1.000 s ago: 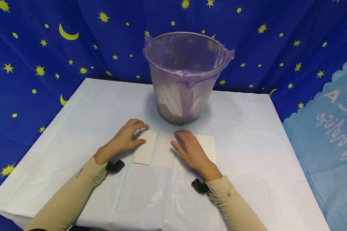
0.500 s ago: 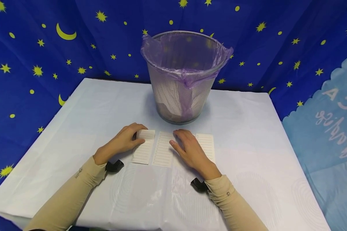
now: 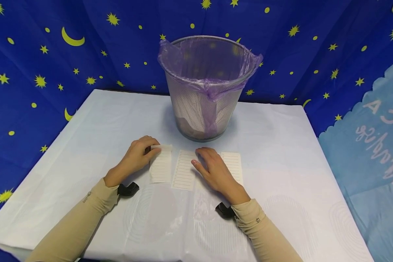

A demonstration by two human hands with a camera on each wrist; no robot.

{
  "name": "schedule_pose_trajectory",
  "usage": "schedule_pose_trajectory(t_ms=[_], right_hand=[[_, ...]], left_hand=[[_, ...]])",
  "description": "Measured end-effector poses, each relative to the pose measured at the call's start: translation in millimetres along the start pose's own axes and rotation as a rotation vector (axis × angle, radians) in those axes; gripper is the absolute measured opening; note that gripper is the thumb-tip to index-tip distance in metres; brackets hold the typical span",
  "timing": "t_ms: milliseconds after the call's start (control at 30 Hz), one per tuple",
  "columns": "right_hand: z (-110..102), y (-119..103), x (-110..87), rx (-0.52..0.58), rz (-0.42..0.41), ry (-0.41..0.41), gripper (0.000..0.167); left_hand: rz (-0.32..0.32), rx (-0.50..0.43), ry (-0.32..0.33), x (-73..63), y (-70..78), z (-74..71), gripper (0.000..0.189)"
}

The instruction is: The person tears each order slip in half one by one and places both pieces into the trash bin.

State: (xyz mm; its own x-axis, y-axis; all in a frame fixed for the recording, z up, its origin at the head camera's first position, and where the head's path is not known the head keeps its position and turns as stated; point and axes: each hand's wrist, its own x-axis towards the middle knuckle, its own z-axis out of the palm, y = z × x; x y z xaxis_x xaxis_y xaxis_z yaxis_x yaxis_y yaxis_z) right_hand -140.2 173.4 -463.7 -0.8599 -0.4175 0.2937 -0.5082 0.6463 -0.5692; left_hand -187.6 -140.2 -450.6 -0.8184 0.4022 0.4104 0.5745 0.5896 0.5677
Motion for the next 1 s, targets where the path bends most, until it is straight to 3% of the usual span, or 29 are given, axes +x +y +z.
schedule_pose_trajectory(t_ms=[167, 400, 667, 867, 1000], right_hand=[[-0.8, 0.3, 0.0, -0.006, -0.002, -0.002, 0.046], [-0.1, 0.2, 0.1, -0.005, -0.015, 0.004, 0.045], [0.4, -0.1, -1.4, -0.007, -0.021, 0.02, 0.044], [-0.4, -1.0, -0.7, 0.003, -0.027, 0.047, 0.045], [-0.5, -1.0, -0.2, 0.007, -0.016, 0.044, 0.046]], left_hand=[[-0.107, -0.063, 0.172, 2.0, 0.9, -6.4, 0.008], [-0.288, -0.173, 0.295, 1.6, -3.9, -9.7, 0.009], [-0.446, -0.53, 0.256, 1.7, -4.1, -12.1, 0.019], [-0.471, -0.702, 0.21, 2.5, -2.7, -7.2, 0.019], [-0.458, -0.745, 0.192, 3.1, -0.8, -3.5, 0.02]])
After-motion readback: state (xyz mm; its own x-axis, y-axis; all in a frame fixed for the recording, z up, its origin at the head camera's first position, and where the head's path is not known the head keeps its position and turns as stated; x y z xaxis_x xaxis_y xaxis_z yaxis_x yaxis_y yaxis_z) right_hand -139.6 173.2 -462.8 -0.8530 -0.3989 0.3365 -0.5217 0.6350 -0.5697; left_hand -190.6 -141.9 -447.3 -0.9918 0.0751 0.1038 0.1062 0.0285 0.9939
